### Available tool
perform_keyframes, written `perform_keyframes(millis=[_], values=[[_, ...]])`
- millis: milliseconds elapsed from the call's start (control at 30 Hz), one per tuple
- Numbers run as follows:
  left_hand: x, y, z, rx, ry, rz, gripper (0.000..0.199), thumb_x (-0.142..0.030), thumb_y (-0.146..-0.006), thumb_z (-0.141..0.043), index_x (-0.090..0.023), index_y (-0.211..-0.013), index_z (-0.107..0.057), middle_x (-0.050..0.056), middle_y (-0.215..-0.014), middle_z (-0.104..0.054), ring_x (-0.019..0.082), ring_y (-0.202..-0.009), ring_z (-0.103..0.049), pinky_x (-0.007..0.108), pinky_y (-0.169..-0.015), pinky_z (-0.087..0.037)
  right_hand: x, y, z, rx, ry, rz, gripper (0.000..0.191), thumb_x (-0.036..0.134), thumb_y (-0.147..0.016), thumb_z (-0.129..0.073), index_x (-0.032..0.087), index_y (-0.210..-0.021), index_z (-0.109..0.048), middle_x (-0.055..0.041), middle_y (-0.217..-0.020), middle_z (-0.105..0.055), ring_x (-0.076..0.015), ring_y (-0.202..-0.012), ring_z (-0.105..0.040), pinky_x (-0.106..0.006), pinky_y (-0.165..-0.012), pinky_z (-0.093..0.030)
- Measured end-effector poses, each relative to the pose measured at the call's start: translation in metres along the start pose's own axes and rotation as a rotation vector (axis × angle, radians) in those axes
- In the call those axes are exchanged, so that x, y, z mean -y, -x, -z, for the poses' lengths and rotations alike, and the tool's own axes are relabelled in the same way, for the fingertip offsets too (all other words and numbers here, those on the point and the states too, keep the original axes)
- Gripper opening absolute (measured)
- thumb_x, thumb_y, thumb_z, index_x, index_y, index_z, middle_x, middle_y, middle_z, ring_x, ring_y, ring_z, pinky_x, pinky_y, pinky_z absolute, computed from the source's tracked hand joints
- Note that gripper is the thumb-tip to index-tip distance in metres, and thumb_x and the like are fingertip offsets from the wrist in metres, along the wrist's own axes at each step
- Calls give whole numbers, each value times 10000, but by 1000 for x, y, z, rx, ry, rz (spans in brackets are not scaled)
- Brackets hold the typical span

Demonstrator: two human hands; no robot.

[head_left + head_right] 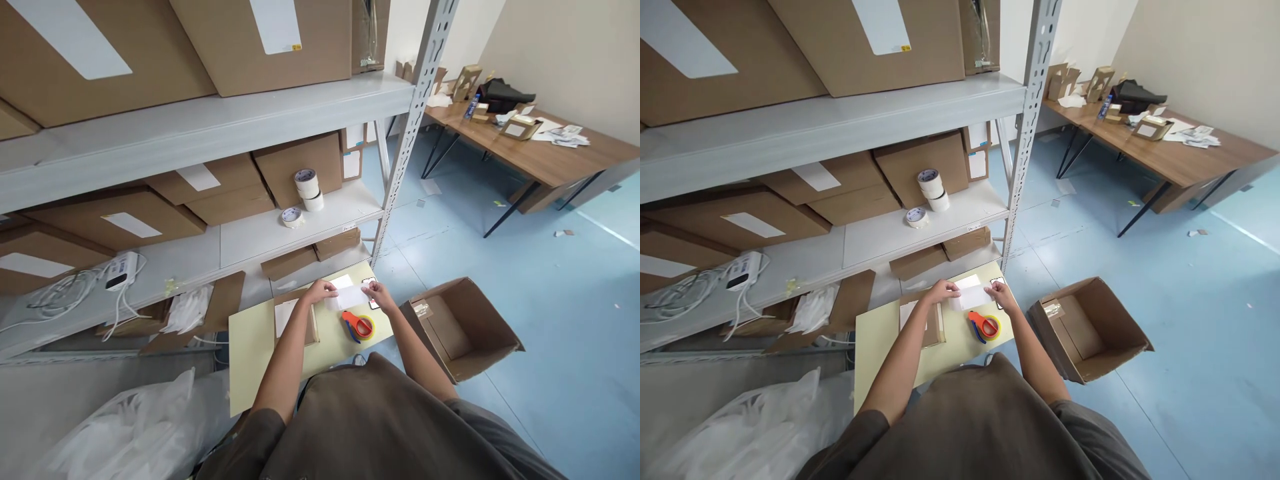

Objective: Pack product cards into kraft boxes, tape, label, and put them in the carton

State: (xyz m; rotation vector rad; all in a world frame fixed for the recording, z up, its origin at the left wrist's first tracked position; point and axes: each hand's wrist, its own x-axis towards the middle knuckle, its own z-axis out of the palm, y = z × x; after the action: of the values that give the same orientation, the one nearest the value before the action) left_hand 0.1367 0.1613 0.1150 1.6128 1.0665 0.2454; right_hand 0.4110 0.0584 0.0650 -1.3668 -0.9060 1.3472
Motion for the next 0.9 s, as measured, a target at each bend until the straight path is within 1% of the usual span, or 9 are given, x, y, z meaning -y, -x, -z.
perform_keyframes(millis=[133, 200, 367, 433, 500, 567, 700, 800, 900], values=[[-1, -2, -3, 17, 6, -6, 428, -545, -647, -869, -160, -819, -799, 59, -864, -789, 239, -850, -694, 337, -814, -522, 1, 2, 0, -57, -8, 26, 614, 733, -631, -854, 248, -674, -479, 75, -565, -478, -119, -554, -441, -252, -538, -372], [-1, -2, -5, 12, 1, -18, 432, -556, -654, -862, -160, -816, -798, 60, -861, -791, 236, -846, -692, 334, -813, -523, 3, 2, 0, -60, -13, 26, 601, 729, -647, -844, 246, -680, -488, 70, -571, -493, -121, -556, -450, -251, -534, -376], [1, -4, -8, 45, -14, -33, 424, -543, -638, -865, -166, -827, -819, 75, -880, -806, 251, -856, -705, 343, -816, -530, 4, 1, -2, 53, 3, -48, 526, 708, -699, -801, 228, -821, -626, 12, -685, -631, -157, -591, -552, -254, -511, -408], [1, -5, -9, 56, -11, -24, 415, -535, -643, -861, -174, -846, -831, 77, -911, -815, 260, -877, -713, 348, -824, -534, 3, -3, -4, 59, 26, -75, 510, 707, -713, -776, 225, -806, -638, 3, -681, -641, -157, -566, -553, -250, -485, -390], [2, -7, -10, 53, -8, -14, 402, -530, -651, -858, -176, -839, -833, 77, -913, -817, 264, -884, -716, 350, -825, -535, 0, -7, -6, 30, 46, -78, 497, 700, -714, -764, 225, -757, -624, 11, -646, -624, -148, -534, -536, -244, -469, -369], [4, -9, -10, 46, 2, -13, 395, -530, -657, -854, -171, -820, -828, 76, -887, -813, 258, -868, -715, 346, -817, -533, -4, -11, -7, -9, 70, -60, 486, 686, -701, -766, 224, -734, -618, 16, -635, -618, -144, -531, -535, -241, -471, -373], [10, -14, -8, 15, 34, -20, 394, -537, -672, -833, -161, -789, -817, 75, -837, -802, 243, -834, -710, 340, -816, -530, -9, -18, -9, -110, 94, -28, 476, 682, -710, -733, 220, -761, -630, 15, -662, -626, -145, -561, -546, -239, -490, -401], [11, -20, -5, -41, 50, -13, 390, -542, -681, -825, -167, -786, -814, 77, -853, -809, 246, -852, -714, 340, -826, -534, -12, -23, -8, -182, 77, -24, 486, 693, -715, -709, 219, -780, -625, 16, -663, -618, -144, -563, -534, -238, -489, -402], [8, -30, -9, -91, 44, -5, 408, -561, -684, -819, -169, -797, -812, 68, -861, -810, 247, -866, -715, 342, -830, -541, -11, -28, -5, -204, 103, -7, 488, 693, -711, -715, 217, -771, -628, 11, -658, -617, -146, -570, -527, -240, -495, -397]])
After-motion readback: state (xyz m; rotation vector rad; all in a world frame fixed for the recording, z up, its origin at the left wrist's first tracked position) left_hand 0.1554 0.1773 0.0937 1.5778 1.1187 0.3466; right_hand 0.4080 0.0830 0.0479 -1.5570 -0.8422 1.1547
